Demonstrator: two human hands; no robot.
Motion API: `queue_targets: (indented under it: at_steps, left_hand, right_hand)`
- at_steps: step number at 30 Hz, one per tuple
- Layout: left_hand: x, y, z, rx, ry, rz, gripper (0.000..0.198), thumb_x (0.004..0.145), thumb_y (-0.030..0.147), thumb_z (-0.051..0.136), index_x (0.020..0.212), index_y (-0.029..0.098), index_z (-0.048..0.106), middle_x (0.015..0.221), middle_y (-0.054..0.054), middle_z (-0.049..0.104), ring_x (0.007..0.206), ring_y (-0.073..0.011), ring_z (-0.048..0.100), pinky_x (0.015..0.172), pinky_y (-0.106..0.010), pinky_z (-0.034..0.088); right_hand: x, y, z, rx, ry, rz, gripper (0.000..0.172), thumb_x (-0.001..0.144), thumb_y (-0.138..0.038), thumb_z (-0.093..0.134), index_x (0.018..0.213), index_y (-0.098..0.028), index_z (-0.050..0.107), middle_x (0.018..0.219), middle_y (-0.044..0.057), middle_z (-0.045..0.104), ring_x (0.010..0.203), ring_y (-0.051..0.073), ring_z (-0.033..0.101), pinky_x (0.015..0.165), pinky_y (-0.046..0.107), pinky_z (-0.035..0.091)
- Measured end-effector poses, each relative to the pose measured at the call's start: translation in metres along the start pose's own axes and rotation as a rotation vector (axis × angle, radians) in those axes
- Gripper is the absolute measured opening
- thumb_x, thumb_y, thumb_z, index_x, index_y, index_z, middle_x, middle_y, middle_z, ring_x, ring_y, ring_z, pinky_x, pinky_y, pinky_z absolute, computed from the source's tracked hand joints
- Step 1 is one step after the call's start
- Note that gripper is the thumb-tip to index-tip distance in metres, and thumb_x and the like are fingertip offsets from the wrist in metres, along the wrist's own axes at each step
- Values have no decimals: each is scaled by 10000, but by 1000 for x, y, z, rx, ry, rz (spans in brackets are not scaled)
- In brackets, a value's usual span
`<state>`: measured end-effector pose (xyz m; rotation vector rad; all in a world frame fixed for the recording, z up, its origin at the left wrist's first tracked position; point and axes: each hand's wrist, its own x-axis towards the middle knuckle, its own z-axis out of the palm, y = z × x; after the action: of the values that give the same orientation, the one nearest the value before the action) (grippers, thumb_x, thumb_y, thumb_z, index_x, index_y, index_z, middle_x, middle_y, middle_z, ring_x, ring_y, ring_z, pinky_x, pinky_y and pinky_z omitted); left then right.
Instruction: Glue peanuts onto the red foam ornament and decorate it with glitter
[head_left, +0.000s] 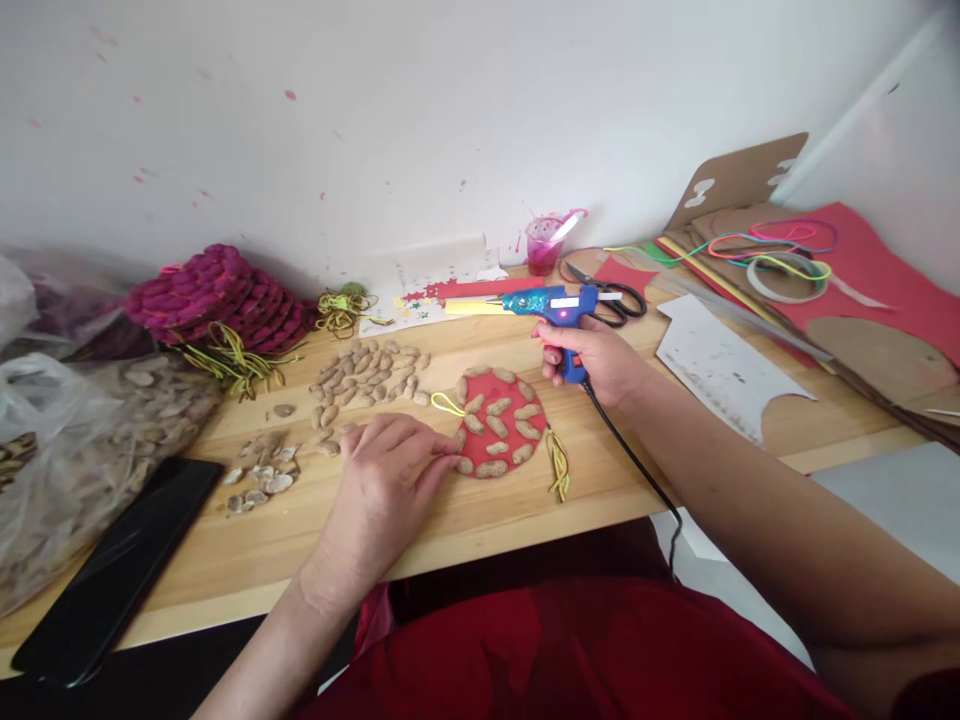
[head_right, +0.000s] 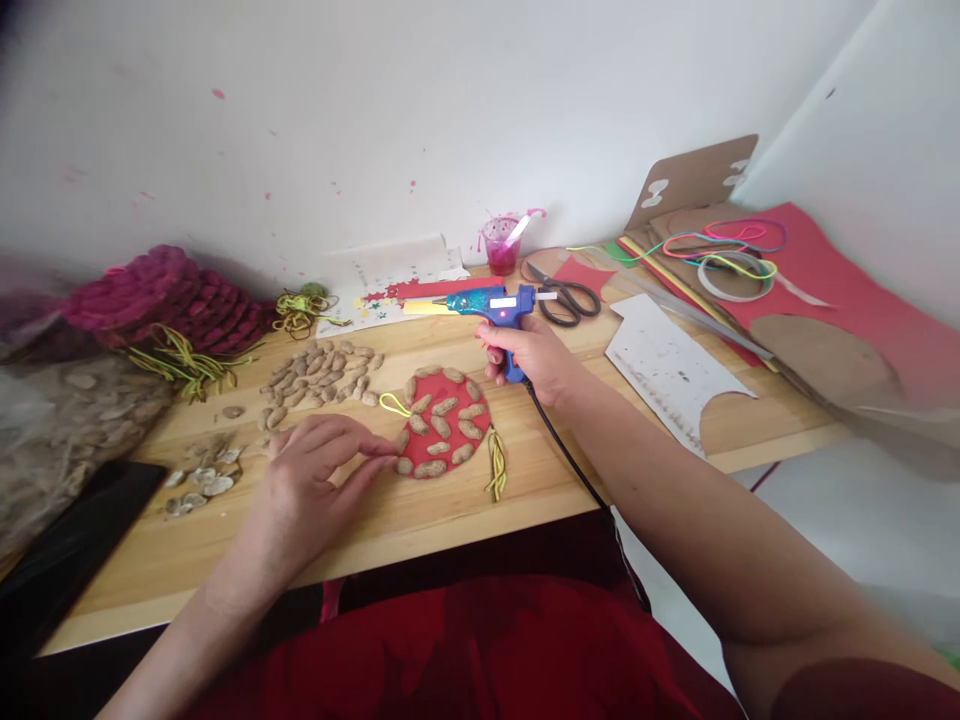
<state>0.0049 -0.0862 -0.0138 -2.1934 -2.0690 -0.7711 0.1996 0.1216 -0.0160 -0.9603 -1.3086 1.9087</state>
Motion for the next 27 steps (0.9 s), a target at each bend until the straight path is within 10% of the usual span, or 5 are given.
queue_targets:
  at_steps: [27]
  left_hand:
    - [42, 22, 3, 68, -111, 120, 110, 936, 234, 653, 869, 252, 738, 872, -29, 712, 909, -240, 594, 804, -415, 370]
  right_hand:
    - [-1, 0, 4, -32, -15, 0, 205, 757, -288, 808, 774, -192, 628, 545, -35, 541, 463, 104, 524, 406, 209, 410]
